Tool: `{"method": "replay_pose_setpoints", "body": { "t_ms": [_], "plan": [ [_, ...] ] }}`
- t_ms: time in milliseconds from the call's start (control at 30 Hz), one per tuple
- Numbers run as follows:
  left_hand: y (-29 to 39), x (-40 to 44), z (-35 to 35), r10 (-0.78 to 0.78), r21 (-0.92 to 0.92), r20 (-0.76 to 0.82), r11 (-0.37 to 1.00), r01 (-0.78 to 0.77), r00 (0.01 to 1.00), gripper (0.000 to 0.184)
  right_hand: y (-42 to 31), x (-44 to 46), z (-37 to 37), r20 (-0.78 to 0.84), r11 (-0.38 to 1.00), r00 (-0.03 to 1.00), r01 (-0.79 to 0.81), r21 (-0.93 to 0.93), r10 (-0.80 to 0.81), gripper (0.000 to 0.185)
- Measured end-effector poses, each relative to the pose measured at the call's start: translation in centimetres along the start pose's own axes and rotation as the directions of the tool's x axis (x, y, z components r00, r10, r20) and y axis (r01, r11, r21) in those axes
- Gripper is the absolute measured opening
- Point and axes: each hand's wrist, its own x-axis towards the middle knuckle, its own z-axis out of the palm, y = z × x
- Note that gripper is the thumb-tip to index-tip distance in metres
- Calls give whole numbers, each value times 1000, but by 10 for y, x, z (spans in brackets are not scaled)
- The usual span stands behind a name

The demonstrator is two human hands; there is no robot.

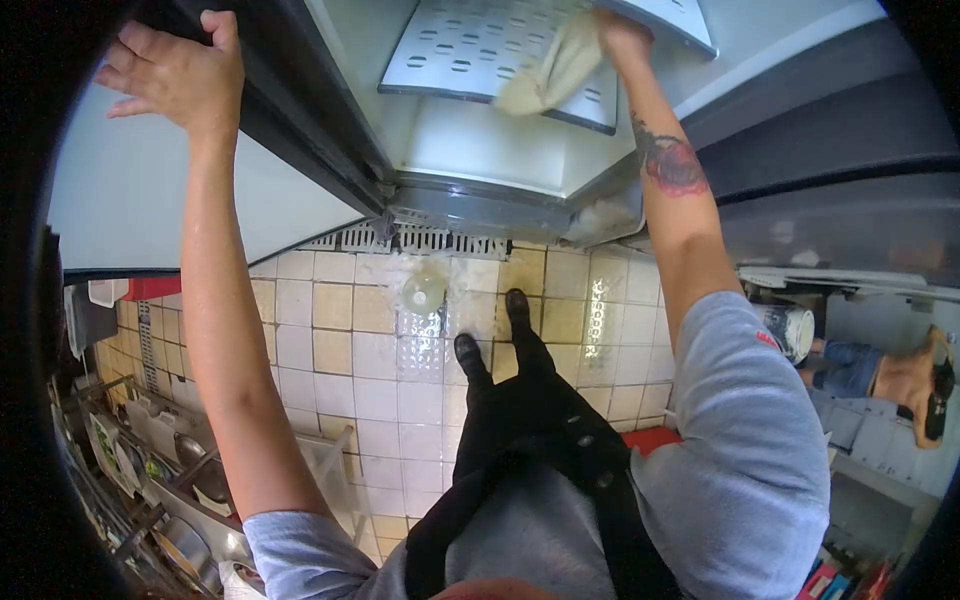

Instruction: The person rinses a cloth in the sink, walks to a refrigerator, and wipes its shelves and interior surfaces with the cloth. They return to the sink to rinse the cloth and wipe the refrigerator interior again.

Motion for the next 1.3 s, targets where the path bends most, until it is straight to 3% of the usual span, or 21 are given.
{"method": "replay_pose_setpoints", "body": {
  "t_ms": [67, 133, 167, 233, 267, 333, 367, 467, 500, 533, 600, 733, 933, 1067, 1133, 1233, 1300],
  "plan": [
    [1, 2, 2, -51, -6, 50, 999, 51, 997, 81, 4, 20, 8, -33, 926, 995, 72, -371, -90, 84],
    [3, 4, -3, -56, 7, 99, 998, 56, 993, 79, -37, -26, 17, 53, 922, 998, -20, -388, 44, 100],
    [7, 6, -12, -36, 11, 134, 999, 35, 990, 77, -29, -37, 47, -146, 873, 989, -78, -481, 8, 99],
    [-15, -3, -2, 117, 230, 174, 961, -155, 978, 59, 12, -33, 93, -86, 820, 996, -59, -570, 12, 97],
    [-60, -13, 14, 250, 428, 206, 846, -317, 946, 52, 23, -24, 109, -56, 794, 998, -45, -607, 13, 97],
    [-81, -19, 27, 280, 575, 306, 708, -411, 910, 57, 34, 10, 122, -128, 877, 991, -21, -479, -46, 92],
    [-83, -26, 30, 188, 553, 347, 750, -362, 919, 56, 43, 25, 127, -167, 910, 984, -14, -415, -61, 89],
    [-73, -28, 13, -109, 553, 434, 816, -169, 895, 54, -13, 35, 90, 92, 817, 990, 138, -559, -105, 76],
    [-68, -29, 6, -206, 557, 456, 825, -97, 866, 53, -25, 50, 94, 77, 855, 994, 103, -508, -74, 71],
    [-67, -29, 5, -193, 541, 443, 836, -90, 875, 53, -30, 64, 99, 65, 889, 997, 60, -454, -35, 67],
    [-66, -29, 5, -36, 436, 382, 888, -146, 924, 51, -15, 102, 125, 81, 831, 993, 114, -545, -83, 58],
    [-60, -21, 0, 208, 285, 283, 914, -289, 936, 47, -63, 122, 185, 91, 844, 954, 296, -447, -286, 50],
    [-54, -17, -1, 367, 218, 213, 886, -410, 906, 43, -170, 93, 263, 92, 817, 821, 571, -83, -564, 37],
    [-55, -6, 3, 446, 219, 139, 857, -467, 884, 40, -155, 63, 279, 154, 738, 745, 665, -113, -649, 34],
    [-56, -2, 6, 478, 242, 100, 839, -487, 873, 39, -132, 20, 268, 131, 644, 634, 763, 51, -762, 45],
    [-60, -13, 14, 410, 259, 115, 867, -426, 905, 47, -98, -44, 212, -28, 498, 508, 831, -248, -861, 41],
    [-67, -22, 20, 384, 352, 144, 841, -410, 912, 53, -59, -48, 161, 133, 649, 728, 666, -368, -672, 47]
  ]
}}
